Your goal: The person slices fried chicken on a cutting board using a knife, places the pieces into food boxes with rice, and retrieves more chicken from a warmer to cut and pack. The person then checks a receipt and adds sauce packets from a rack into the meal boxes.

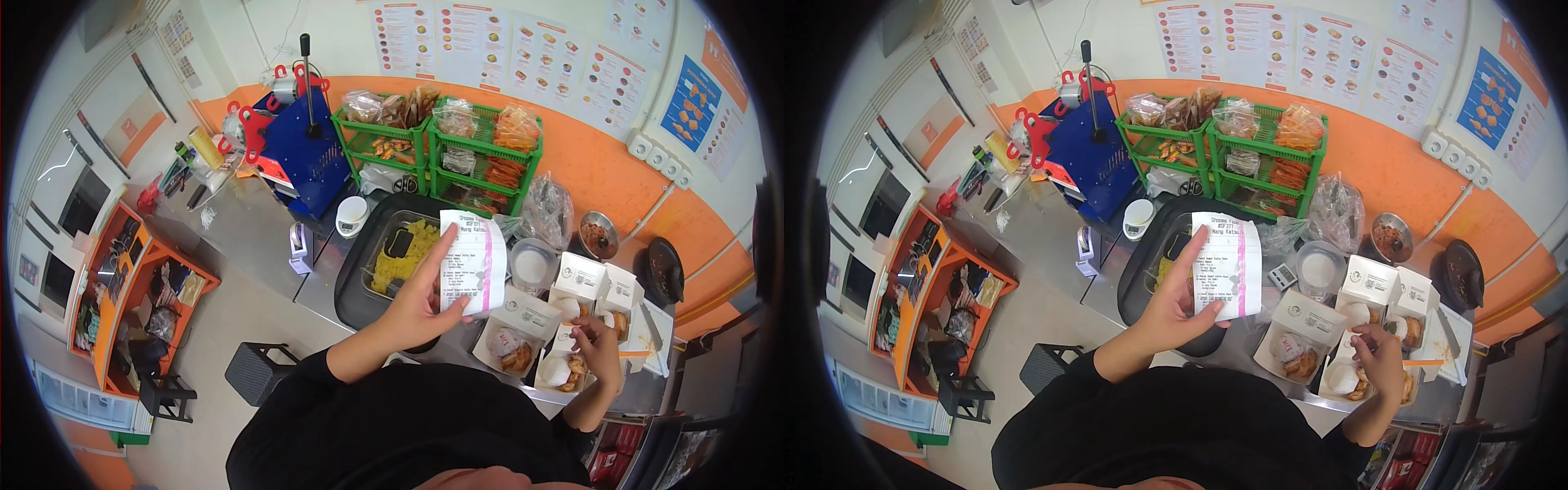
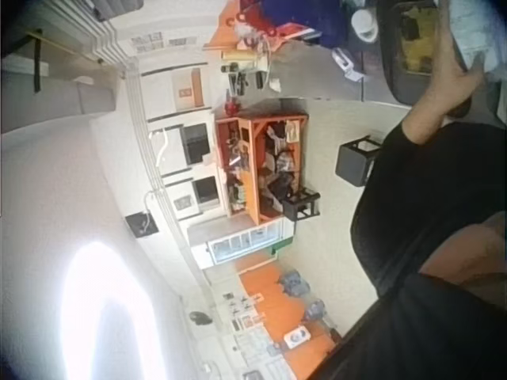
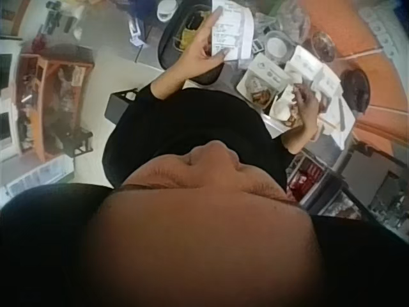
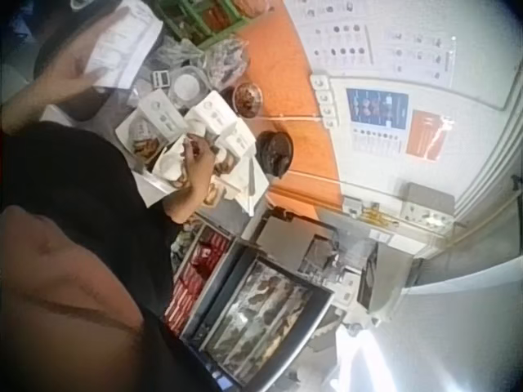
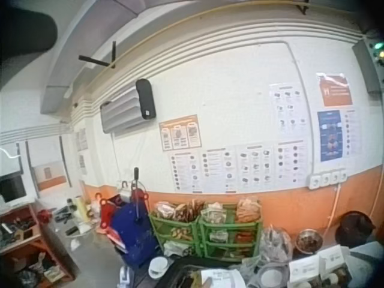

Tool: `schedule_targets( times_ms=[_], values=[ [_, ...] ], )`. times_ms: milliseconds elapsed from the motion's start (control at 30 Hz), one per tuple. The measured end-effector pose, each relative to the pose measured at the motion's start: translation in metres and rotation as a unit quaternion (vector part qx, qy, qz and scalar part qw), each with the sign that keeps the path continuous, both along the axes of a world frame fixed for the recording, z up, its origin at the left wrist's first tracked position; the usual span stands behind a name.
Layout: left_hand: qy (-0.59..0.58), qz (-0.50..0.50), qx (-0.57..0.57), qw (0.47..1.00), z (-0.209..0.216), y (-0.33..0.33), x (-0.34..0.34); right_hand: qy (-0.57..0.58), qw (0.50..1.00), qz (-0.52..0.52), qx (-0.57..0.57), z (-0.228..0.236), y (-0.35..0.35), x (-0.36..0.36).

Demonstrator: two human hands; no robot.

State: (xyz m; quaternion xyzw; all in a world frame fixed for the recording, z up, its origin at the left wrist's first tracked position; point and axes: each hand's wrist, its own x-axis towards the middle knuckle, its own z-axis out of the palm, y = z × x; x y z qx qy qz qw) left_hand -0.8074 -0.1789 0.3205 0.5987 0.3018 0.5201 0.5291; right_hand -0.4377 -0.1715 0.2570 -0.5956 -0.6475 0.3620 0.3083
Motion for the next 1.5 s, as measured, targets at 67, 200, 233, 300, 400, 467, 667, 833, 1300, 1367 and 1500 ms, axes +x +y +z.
schedule_targets(
  times_ms=[67,200,233,300,400,467,667,833,1300,1367,1500],
  values=[
    [-0.001,0.003,-0.005,1.0,0.0,-0.001,-0.001,-0.009,1.0,0.017,-0.009,0.009,0.008,0.003],
    [0.004,0.019,-0.009,1.0,-0.001,-0.002,0.0,-0.031,0.996,0.079,-0.033,0.04,0.046,0.02],
    [0.016,0.03,0.0,0.999,-0.002,-0.002,0.001,-0.05,0.995,0.084,-0.017,0.043,0.063,0.029],
    [0.026,0.041,0.014,0.999,-0.003,0.0,0.006,-0.121,0.989,0.083,0.021,0.055,0.094,0.042],
    [0.037,0.054,0.02,0.998,-0.007,0.003,0.016,-0.161,0.979,0.115,0.044,0.046,0.149,0.076],
    [0.093,0.095,0.045,0.99,-0.017,0.006,0.017,-0.138,0.981,0.134,-0.007,0.058,0.178,0.069],
    [0.042,0.174,0.011,0.984,-0.011,-0.003,0.02,-0.243,0.954,0.168,0.045,-0.032,0.319,0.074],
    [0.062,0.243,-0.015,0.968,-0.018,-0.021,0.014,-0.213,0.957,0.191,-0.038,-0.141,0.412,0.054],
    [0.09,0.348,-0.073,0.93,-0.018,-0.034,-0.005,-0.494,0.832,0.244,-0.065,-0.216,0.426,0.001],
    [0.098,0.341,-0.074,0.932,-0.013,-0.03,-0.005,-0.45,0.864,0.191,-0.125,-0.206,0.426,-0.005],
    [0.091,0.337,-0.065,0.935,-0.017,-0.029,-0.006,-0.492,0.824,0.276,0.059,-0.198,0.397,0.004]
  ],
)
